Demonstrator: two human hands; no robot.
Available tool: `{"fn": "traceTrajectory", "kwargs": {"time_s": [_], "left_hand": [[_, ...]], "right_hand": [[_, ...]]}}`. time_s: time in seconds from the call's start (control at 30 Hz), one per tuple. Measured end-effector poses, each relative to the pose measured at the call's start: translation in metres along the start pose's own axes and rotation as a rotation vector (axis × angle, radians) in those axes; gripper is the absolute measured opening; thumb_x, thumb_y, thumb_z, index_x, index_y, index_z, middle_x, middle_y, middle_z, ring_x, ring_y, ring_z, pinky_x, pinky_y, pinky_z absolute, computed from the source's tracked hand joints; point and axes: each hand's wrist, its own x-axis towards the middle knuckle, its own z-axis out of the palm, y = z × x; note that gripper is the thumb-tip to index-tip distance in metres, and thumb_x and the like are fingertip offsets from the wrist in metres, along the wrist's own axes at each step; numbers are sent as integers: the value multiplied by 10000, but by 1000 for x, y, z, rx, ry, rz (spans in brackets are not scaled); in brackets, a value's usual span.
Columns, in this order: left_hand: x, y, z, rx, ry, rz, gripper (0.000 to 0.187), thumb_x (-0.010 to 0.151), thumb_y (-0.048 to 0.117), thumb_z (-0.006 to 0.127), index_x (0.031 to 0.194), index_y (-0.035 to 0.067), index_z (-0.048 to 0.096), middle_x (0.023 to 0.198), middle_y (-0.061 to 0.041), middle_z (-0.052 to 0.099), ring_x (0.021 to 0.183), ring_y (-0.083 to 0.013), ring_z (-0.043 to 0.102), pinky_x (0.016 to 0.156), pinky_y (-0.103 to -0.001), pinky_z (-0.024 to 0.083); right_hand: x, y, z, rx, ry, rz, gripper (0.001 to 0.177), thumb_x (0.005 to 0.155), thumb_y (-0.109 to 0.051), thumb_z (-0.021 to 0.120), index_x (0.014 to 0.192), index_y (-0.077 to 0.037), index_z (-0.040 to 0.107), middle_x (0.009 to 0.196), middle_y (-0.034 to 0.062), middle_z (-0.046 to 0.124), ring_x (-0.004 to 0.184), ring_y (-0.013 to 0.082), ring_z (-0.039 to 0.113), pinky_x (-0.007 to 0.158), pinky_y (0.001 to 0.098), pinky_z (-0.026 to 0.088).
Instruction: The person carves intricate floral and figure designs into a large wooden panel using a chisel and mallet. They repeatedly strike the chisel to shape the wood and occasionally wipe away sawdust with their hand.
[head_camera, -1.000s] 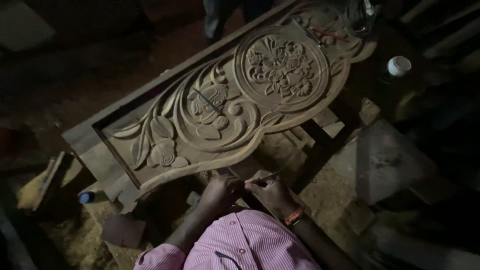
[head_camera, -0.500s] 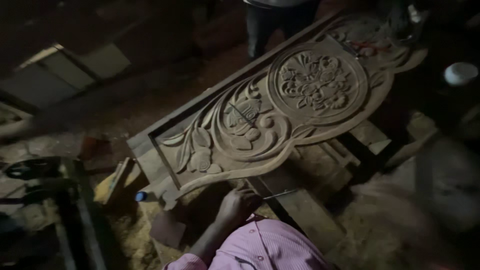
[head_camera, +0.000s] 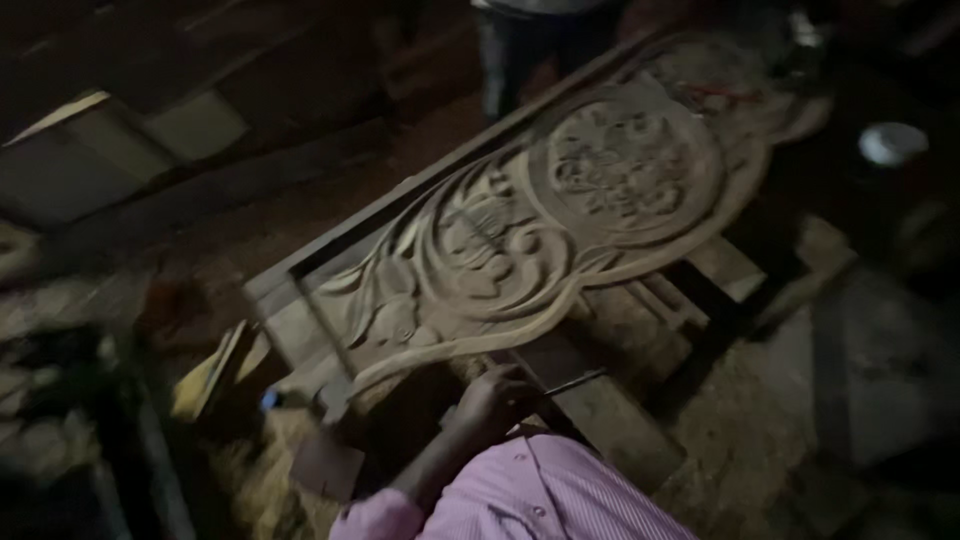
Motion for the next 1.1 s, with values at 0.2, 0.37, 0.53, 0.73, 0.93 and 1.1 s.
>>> {"fn": "traceTrajectory", "kwargs": {"time_s": [0.2, 0.37, 0.53, 0.73, 0.93, 1.1], "left_hand": [[-23, -29, 18, -407, 98, -454, 322, 810, 210, 768, 1117, 161, 683, 1033, -52, 785, 925, -256, 773, 780, -347, 611], [-16, -33, 11, -81, 46, -201, 325, 827, 171, 803, 1119, 87, 687, 1024, -77, 794, 942, -279, 759, 842, -369, 584], [4, -5, -2, 17, 32, -94, 167, 783, 137, 821, 943, 90, 804, 965, -126, 732, 859, -321, 714, 727, -402, 579], [31, 12, -5, 202, -80, 161, 172, 837, 163, 704, 966, 149, 817, 891, -54, 712, 873, -281, 672, 760, -404, 545], [43, -27, 11, 301, -148, 155, 261, 863, 266, 686, 1065, 129, 777, 1009, -122, 683, 952, -340, 651, 756, -452, 532], [76, -57, 24, 631, -49, 248, 199, 774, 187, 636, 950, 107, 683, 1371, -88, 620, 1028, -317, 680, 801, -436, 567]], "right_hand": [[-4, 9, -13, -1, -14, 39, 425, 890, -320, 743, 1217, -50, 732, 1168, 112, 770, 1069, 239, 737, 895, 367, 570], [-20, 17, -11, 42, 35, 72, 416, 899, -311, 733, 1226, -54, 730, 1176, 112, 768, 1076, 240, 734, 902, 367, 568], [-37, 16, -7, 70, 53, 106, 408, 909, -301, 724, 1236, -58, 728, 1184, 112, 766, 1083, 241, 731, 909, 367, 566], [-14, -21, 2, 90, 13, 10, 399, 920, -289, 712, 1248, -63, 726, 1193, 113, 764, 1091, 243, 728, 917, 368, 565], [21, -65, 19, 177, -67, -183, 390, 932, -277, 701, 1260, -67, 724, 1202, 113, 762, 1100, 244, 725, 925, 368, 563], [78, -100, 48, -33, -22, -167, 277, 939, -199, 670, 1155, -41, 743, 1033, 133, 735, 923, 292, 724, 781, 375, 562]]}}
